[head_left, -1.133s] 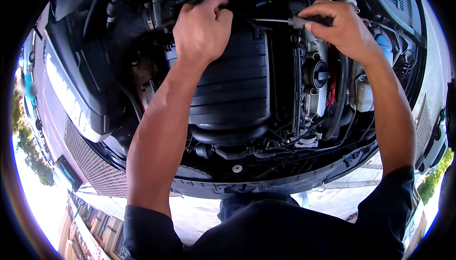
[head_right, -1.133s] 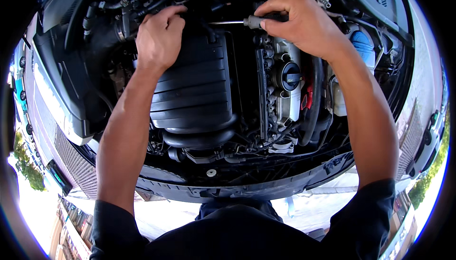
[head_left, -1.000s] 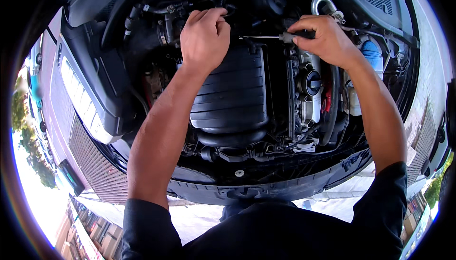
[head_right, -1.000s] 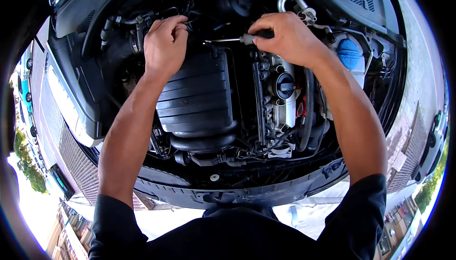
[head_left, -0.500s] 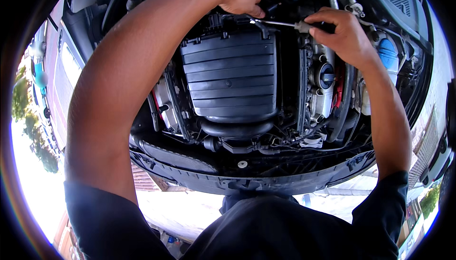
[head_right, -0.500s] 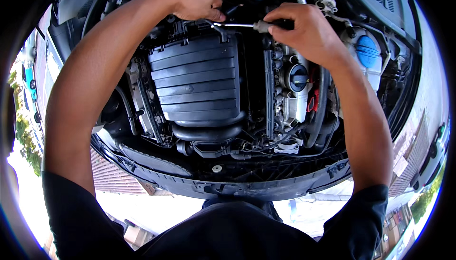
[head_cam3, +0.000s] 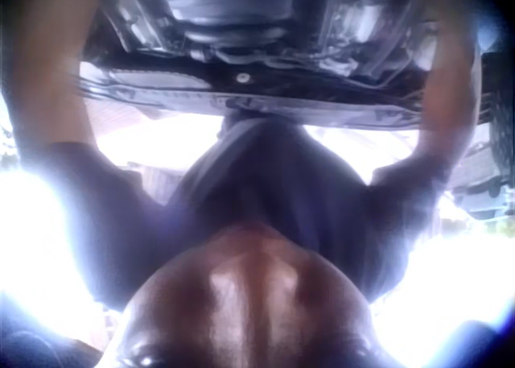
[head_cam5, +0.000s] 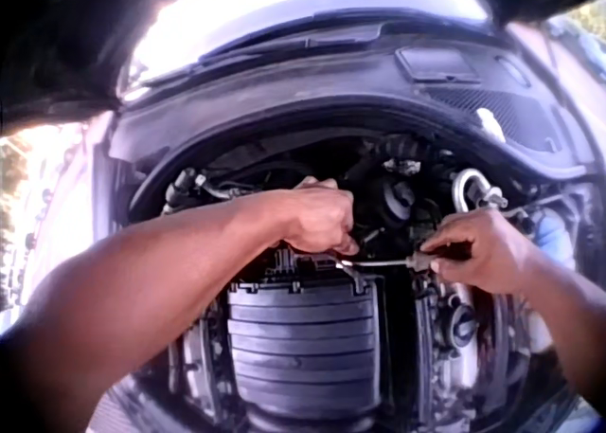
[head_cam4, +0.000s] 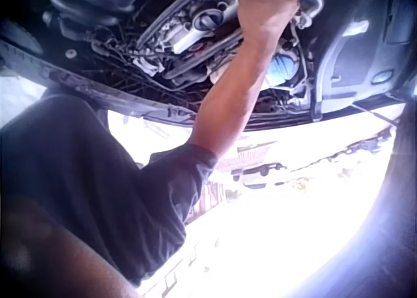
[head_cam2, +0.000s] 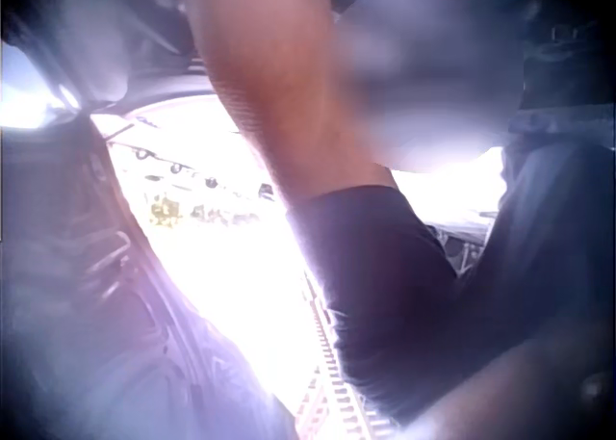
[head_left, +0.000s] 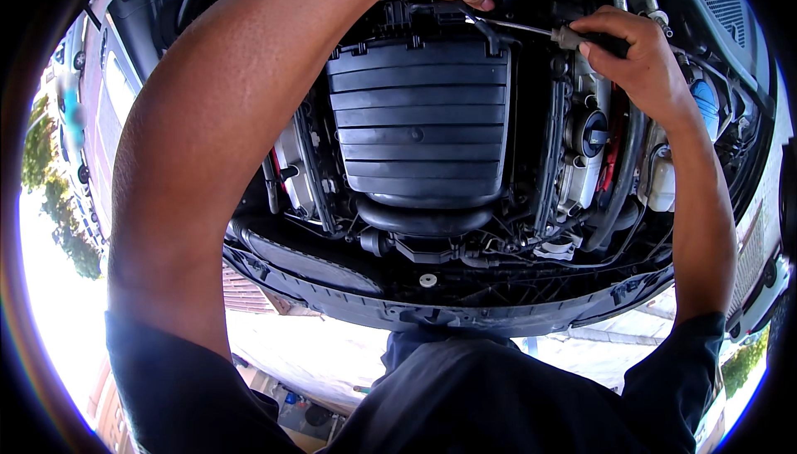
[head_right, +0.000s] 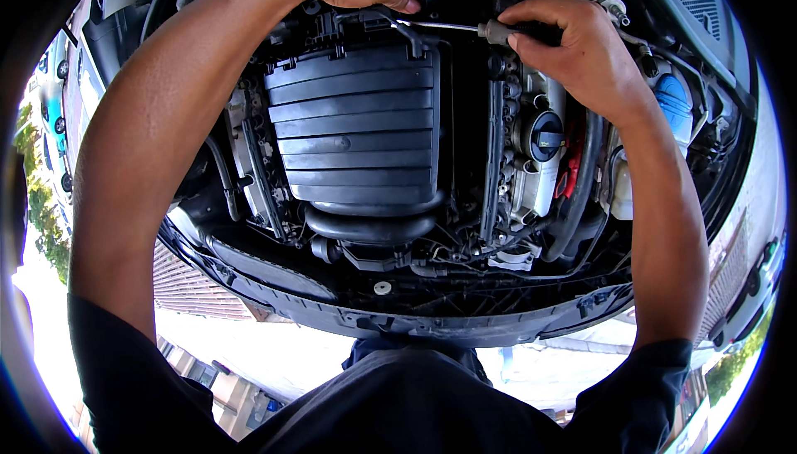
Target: The person removes a black plastic engine component and disconnects an electrical plug from a car engine using a screwdriver and by hand.
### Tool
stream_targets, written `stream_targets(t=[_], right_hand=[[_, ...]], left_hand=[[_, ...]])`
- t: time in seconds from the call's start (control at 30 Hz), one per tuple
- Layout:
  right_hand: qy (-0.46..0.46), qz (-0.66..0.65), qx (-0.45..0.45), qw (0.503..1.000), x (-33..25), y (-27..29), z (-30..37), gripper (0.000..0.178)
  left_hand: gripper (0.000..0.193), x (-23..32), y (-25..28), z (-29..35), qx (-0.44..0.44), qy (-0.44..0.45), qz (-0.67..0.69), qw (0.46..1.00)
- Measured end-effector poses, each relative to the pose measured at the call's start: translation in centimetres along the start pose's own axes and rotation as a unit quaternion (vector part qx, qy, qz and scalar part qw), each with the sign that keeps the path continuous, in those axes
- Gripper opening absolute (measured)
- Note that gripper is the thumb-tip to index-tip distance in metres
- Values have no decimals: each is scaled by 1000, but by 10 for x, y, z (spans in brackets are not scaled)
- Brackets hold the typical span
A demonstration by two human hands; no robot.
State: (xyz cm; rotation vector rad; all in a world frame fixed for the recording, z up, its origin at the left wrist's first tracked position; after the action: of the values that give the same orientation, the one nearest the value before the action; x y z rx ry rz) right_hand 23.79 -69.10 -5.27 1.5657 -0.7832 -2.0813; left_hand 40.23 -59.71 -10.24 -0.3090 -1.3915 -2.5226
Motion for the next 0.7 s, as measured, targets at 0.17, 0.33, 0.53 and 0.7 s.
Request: stream_targets(t=[0.17,0.33,0.53,0.7], right_hand=[[-11,72,28,997,-18,26,9,25],[-7,13,39,999,-96,1,38,31],[35,-62,208,975,-131,-20,64,47],[256,-70,282,922,-189,-65,63,45]], left_hand=[[50,0,0,12,4,11,-14,1000],[59,1,-1,17,-25,25,-22,999],[62,10,10,25,-55,22,-38,998],[51,4,6,21,-13,5,-20,1000]])
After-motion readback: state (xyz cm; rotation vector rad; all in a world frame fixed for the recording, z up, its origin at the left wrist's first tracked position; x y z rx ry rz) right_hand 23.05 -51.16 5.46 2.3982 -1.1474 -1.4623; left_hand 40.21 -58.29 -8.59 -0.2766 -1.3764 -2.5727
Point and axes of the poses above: each hand's wrist, its own z-axis away from the middle knuckle, its own y-axis out of the back of the hand, x = y × z, the point moved 8 cm from there along -z, towards the middle knuckle, and after that the axes turned 2 degrees about x, right-handed, at the moved point
